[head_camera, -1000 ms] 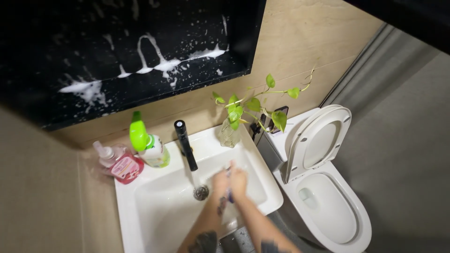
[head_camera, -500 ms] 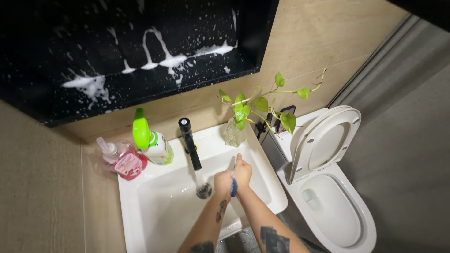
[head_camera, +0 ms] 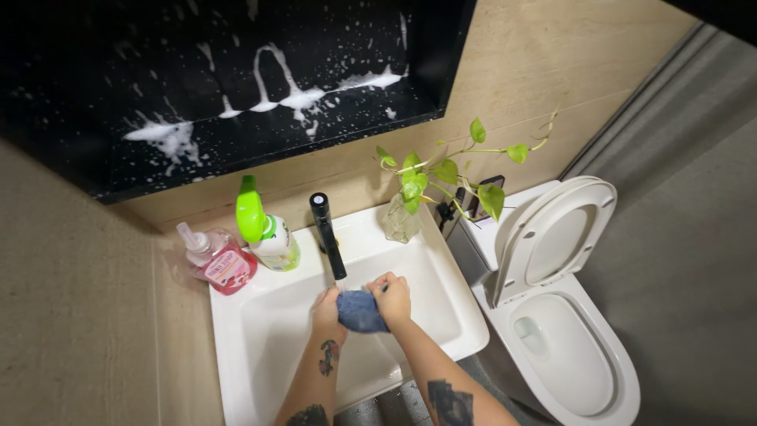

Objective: The person cleans the inside of a black bathroom cabinet using a blue cloth. They wipe the cabinet door and interior shelves, rinse the cloth at the sink, and continue wiping the surfaces until the foam is removed.

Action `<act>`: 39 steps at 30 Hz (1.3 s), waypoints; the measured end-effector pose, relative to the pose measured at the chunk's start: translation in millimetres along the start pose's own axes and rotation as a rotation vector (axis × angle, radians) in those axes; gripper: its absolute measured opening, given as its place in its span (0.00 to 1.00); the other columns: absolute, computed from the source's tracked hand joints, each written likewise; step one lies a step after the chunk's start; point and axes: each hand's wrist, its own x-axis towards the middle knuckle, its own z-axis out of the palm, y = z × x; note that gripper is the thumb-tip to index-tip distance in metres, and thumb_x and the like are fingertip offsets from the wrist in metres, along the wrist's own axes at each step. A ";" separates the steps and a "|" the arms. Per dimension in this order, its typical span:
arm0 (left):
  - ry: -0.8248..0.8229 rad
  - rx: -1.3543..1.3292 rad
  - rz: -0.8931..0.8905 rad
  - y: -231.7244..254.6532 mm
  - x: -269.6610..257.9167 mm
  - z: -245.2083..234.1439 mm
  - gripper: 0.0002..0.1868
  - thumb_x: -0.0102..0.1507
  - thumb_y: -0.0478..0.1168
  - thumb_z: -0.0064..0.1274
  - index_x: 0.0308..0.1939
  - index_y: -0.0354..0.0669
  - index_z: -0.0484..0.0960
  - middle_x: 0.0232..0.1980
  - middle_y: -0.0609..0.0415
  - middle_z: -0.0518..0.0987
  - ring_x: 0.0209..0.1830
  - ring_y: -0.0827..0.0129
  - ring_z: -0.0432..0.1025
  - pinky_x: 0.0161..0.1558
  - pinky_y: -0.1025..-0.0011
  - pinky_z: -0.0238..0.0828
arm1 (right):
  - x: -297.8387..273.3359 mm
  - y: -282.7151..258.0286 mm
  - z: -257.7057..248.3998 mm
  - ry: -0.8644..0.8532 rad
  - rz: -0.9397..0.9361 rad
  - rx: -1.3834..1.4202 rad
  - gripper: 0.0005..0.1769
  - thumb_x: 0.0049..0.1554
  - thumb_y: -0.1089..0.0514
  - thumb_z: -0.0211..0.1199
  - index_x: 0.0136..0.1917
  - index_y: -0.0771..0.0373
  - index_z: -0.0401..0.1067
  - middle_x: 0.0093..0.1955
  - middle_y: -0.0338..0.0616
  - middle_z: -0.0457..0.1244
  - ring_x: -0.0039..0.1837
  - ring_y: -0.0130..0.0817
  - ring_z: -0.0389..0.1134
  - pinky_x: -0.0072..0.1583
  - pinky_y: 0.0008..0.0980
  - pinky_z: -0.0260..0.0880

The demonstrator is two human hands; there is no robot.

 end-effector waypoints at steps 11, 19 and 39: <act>0.025 -0.046 0.020 -29.8 77.7 -27.3 0.09 0.68 0.42 0.50 0.46 0.40 0.77 0.41 0.52 0.78 0.39 0.64 0.74 0.43 0.63 0.74 | -6.1 -52.7 35.1 -0.507 1.468 1.913 0.10 0.64 0.62 0.51 0.54 0.75 0.64 0.49 0.56 0.64 0.51 0.44 0.68 0.59 0.36 0.73; 0.020 0.066 0.023 -30.7 77.0 -18.6 0.09 0.68 0.42 0.51 0.45 0.39 0.77 0.39 0.51 0.77 0.36 0.63 0.74 0.40 0.63 0.74 | -2.9 -65.6 43.0 -0.651 0.772 1.594 0.08 0.64 0.72 0.49 0.55 0.79 0.64 0.53 0.55 0.61 0.57 0.43 0.64 0.64 0.37 0.68; -0.098 -0.077 -0.018 10.5 50.7 15.2 0.09 0.67 0.39 0.54 0.44 0.36 0.77 0.34 0.49 0.76 0.30 0.62 0.72 0.32 0.63 0.73 | -16.9 -57.2 0.2 -0.676 0.887 0.934 0.19 0.64 0.49 0.49 0.59 0.59 0.74 0.50 0.38 0.68 0.51 0.26 0.66 0.58 0.28 0.66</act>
